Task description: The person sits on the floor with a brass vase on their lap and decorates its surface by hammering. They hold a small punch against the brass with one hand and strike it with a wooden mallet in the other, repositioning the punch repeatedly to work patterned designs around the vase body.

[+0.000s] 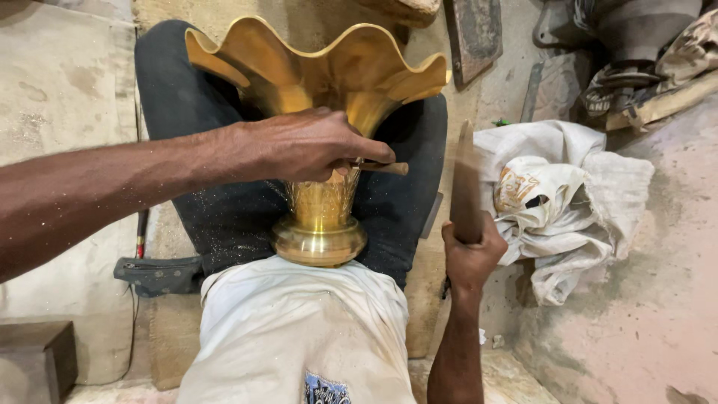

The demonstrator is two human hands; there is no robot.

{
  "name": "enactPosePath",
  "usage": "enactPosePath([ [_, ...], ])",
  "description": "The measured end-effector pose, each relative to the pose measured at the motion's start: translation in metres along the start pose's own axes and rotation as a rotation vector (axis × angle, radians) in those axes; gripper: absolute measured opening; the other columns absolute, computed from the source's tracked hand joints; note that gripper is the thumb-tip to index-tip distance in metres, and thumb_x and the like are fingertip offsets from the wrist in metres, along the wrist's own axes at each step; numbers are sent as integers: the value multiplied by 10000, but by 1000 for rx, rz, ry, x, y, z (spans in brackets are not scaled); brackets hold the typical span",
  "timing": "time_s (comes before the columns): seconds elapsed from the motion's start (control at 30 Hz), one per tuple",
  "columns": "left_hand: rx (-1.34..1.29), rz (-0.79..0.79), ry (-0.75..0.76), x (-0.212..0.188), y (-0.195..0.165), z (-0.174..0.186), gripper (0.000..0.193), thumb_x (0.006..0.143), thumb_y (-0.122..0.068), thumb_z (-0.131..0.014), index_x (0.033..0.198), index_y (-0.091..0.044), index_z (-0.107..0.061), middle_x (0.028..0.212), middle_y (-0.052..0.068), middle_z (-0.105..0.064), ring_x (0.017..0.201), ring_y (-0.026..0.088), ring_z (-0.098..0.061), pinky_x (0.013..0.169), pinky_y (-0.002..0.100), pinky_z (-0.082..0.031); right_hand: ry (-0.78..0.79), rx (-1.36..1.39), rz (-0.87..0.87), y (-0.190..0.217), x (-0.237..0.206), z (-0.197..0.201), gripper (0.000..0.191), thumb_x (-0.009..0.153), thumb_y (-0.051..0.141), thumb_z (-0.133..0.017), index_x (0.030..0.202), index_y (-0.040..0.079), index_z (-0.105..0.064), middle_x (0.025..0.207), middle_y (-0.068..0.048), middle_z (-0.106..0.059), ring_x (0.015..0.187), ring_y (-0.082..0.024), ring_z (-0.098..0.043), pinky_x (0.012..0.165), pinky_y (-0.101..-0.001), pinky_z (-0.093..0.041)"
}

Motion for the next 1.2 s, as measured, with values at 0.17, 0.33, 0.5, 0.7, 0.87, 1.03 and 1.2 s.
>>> enactPosePath([
  [0.17, 3, 89, 81, -3, 8, -7, 624, 841, 65, -625, 1408, -192, -575, 821, 138, -750, 615, 237, -707, 564, 447, -574, 44, -52, 79, 15, -4, -7, 188, 773, -59, -782, 902, -14, -653, 758, -105, -664, 661, -182, -649, 651, -329, -516],
  [0.33, -41, 17, 51, -6, 1, -3, 589, 843, 46, -638, 1386, -175, -583, 853, 164, -744, 658, 263, -719, 590, 460, -555, -9, 286, -53, -3, -9, -9, 199, 772, -60, -759, 919, 29, -661, 780, -75, -681, 624, -181, -660, 571, -331, -548],
  [0.5, -49, -35, 38, -12, -6, 5, 566, 816, 65, -645, 1338, -149, -600, 864, 174, -747, 700, 293, -724, 597, 498, -528, -103, 285, -18, -12, -13, -5, 235, 787, -66, -797, 950, 26, -656, 857, -42, -671, 757, -90, -669, 688, -269, -566],
  [0.7, -8, -34, 87, -12, -3, 6, 572, 802, 73, -644, 1327, -147, -597, 827, 177, -730, 699, 312, -717, 611, 516, -525, -53, -18, 119, 14, -13, -8, 216, 771, -91, -740, 967, -17, -688, 729, -43, -643, 652, -104, -584, 616, -272, -487],
  [0.87, -1, -54, 131, -14, 0, 0, 563, 811, 60, -647, 1326, -161, -593, 770, 150, -728, 664, 294, -708, 579, 515, -513, -36, 61, 208, 36, -17, -16, 188, 776, -50, -747, 931, 5, -657, 772, -40, -637, 704, -121, -640, 667, -281, -517],
  [1.03, 24, -92, 207, -14, -2, -6, 518, 866, 39, -622, 1341, -161, -573, 689, 124, -702, 585, 243, -679, 516, 475, -512, -110, 293, 56, 10, -20, -15, 218, 784, -25, -774, 911, 42, -610, 782, 5, -650, 682, -100, -641, 635, -268, -532],
  [1.2, 72, -62, 248, -17, 1, -7, 499, 871, 13, -622, 1328, -179, -569, 654, 116, -678, 567, 245, -667, 515, 482, -504, -61, 185, 31, -7, -25, -18, 202, 881, -45, -815, 887, 1, -618, 682, -33, -501, 598, -86, -455, 630, -283, -405],
])
Point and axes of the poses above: each hand's wrist, its own x-axis towards the middle knuckle, its own z-axis out of the back of the hand, y = z × x, the point moved 9 cm from there along x, towards the middle knuckle
